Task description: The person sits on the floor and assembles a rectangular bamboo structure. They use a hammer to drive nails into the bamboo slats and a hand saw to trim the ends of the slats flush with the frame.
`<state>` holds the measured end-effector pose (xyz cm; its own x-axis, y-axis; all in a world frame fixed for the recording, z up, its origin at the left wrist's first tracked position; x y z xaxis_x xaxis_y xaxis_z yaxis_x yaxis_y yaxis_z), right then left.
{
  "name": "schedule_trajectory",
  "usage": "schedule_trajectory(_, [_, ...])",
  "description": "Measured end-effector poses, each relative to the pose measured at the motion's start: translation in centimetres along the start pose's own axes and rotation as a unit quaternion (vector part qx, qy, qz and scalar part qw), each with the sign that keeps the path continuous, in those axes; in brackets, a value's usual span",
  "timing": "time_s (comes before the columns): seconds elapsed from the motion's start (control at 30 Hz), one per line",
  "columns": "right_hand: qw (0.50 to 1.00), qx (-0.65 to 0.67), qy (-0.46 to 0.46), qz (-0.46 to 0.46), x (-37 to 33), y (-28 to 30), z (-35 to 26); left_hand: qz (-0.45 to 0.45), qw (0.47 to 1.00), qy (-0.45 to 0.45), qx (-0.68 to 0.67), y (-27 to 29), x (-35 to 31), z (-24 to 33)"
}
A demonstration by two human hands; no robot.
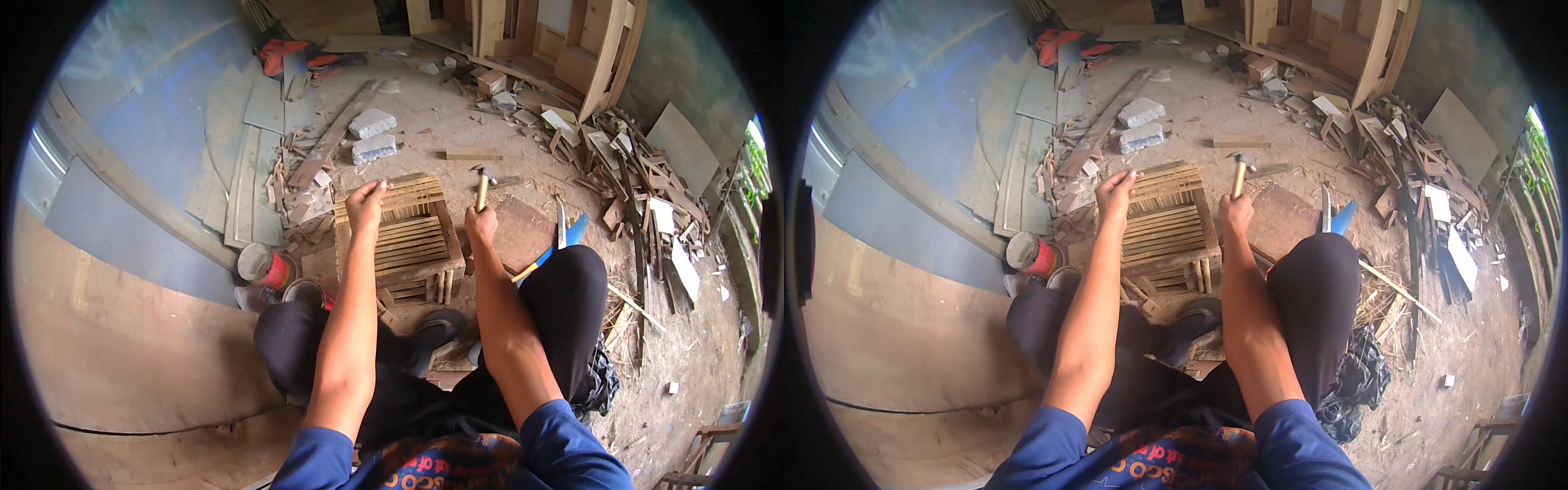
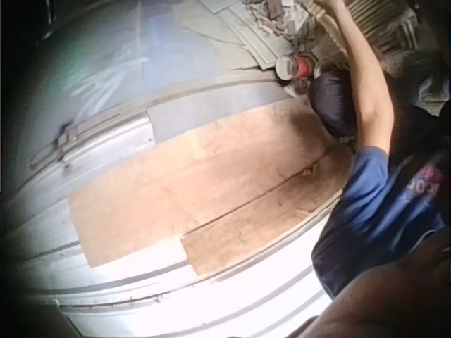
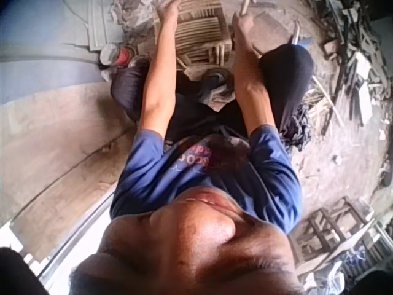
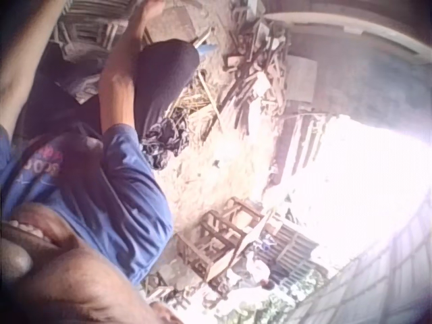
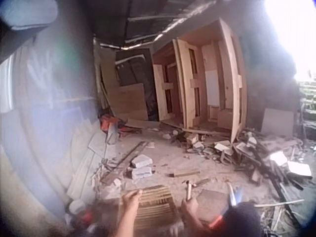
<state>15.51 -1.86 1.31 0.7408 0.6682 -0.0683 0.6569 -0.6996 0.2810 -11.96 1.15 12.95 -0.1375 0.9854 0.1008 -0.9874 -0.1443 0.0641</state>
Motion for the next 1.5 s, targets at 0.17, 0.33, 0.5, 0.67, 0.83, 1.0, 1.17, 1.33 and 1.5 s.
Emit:
schedule_trajectory(0.17, [0.995, -0.069, 0.031, -0.058, 1.6, -2.9, 0.1, -0.030, 0.988, -0.071, 0.133, -2.8, 0.4, -2.8])
schedule_trajectory(0.33, [0.991, -0.086, 0.042, -0.090, 3.4, -5.0, 0.6, -0.006, 0.964, -0.107, 0.244, -5.0, 1.1, -4.0])
schedule_trajectory(0.5, [0.987, -0.083, -0.007, -0.135, 4.2, -6.9, 2.3, -0.106, 0.981, -0.062, 0.149, -9.2, 3.7, -6.0])
schedule_trajectory(0.67, [0.979, -0.069, -0.131, -0.140, 5.9, -6.5, 4.2, -0.113, 0.984, -0.064, 0.119, -11.9, 7.0, -8.5])
schedule_trajectory(0.83, [0.968, 0.041, -0.129, -0.213, 4.2, -6.6, 1.4, 0.010, 0.973, -0.160, 0.165, -10.9, 7.6, -12.5])
schedule_trajectory(1.0, [0.973, 0.122, -0.067, -0.184, 3.7, -5.8, 0.0, 0.091, 0.959, -0.186, 0.196, -11.1, 7.0, -13.1])
schedule_trajectory(1.17, [0.970, 0.113, -0.074, -0.200, 4.4, -6.6, -0.8, 0.074, 0.977, -0.116, 0.164, -10.8, 7.5, -12.9])
schedule_trajectory(1.33, [0.968, 0.080, -0.072, -0.226, 5.0, -7.1, 0.6, 0.151, 0.976, -0.108, 0.114, -9.0, 6.7, -10.4])
schedule_trajectory(1.5, [0.974, 0.033, -0.038, -0.222, 5.7, -7.5, 1.4, 0.377, 0.906, -0.081, 0.177, 1.8, 4.3, -9.9])
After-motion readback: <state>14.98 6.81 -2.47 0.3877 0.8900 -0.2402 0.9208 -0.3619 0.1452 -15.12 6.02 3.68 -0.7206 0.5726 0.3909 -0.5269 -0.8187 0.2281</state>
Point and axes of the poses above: each hand's wrist, its own x-axis towards the middle knuckle, its own y-axis out of the back of the hand, z = x × y, the point moved 4 cm from there along x, towards the middle knuckle, and after that the axes turned 12 degrees about x, right-handed, at the moved point
